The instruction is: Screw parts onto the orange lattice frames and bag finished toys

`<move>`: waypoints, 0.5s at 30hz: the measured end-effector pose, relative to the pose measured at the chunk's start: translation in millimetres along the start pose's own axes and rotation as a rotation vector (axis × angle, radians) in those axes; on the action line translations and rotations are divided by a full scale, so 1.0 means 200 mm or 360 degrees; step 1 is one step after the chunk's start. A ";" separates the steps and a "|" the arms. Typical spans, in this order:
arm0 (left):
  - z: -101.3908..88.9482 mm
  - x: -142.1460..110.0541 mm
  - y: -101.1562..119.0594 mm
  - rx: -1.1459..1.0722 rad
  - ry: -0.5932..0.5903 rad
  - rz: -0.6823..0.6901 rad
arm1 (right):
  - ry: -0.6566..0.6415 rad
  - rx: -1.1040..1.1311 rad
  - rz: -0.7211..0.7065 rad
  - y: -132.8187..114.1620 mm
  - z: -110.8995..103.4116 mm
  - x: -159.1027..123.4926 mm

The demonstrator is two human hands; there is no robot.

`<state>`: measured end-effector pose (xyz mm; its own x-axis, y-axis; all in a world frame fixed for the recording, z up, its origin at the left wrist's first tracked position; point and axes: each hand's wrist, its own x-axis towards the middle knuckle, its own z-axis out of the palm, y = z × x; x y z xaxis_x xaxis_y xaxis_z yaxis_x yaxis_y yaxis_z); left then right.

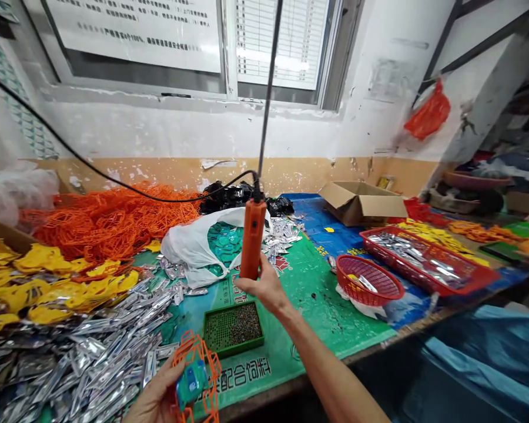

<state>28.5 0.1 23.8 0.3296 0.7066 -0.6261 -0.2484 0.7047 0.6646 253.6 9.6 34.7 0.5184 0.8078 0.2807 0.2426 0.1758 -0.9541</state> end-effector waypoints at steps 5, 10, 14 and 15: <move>0.01 0.01 -0.03 -0.0047 -0.0019 0.0090 | -0.0134 -0.0930 0.0268 0.26 -0.24 0.12; 0.01 0.05 -0.07 -0.0111 -0.0165 0.0068 | -0.0121 -0.1616 0.0416 0.42 -0.27 0.22; -0.02 0.07 -0.06 -0.0176 -0.0289 0.0059 | -0.0196 -0.1865 0.0389 0.48 -0.26 0.22; -0.03 0.07 -0.06 -0.0197 -0.0338 0.0062 | -0.0225 -0.1901 0.0361 0.49 -0.27 0.21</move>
<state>30.1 1.8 3.4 0.4981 0.7137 -0.4925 -0.3701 0.6886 0.6236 342.7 30.7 -41.5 0.5715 0.8198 0.0357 0.7968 -0.5440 -0.2631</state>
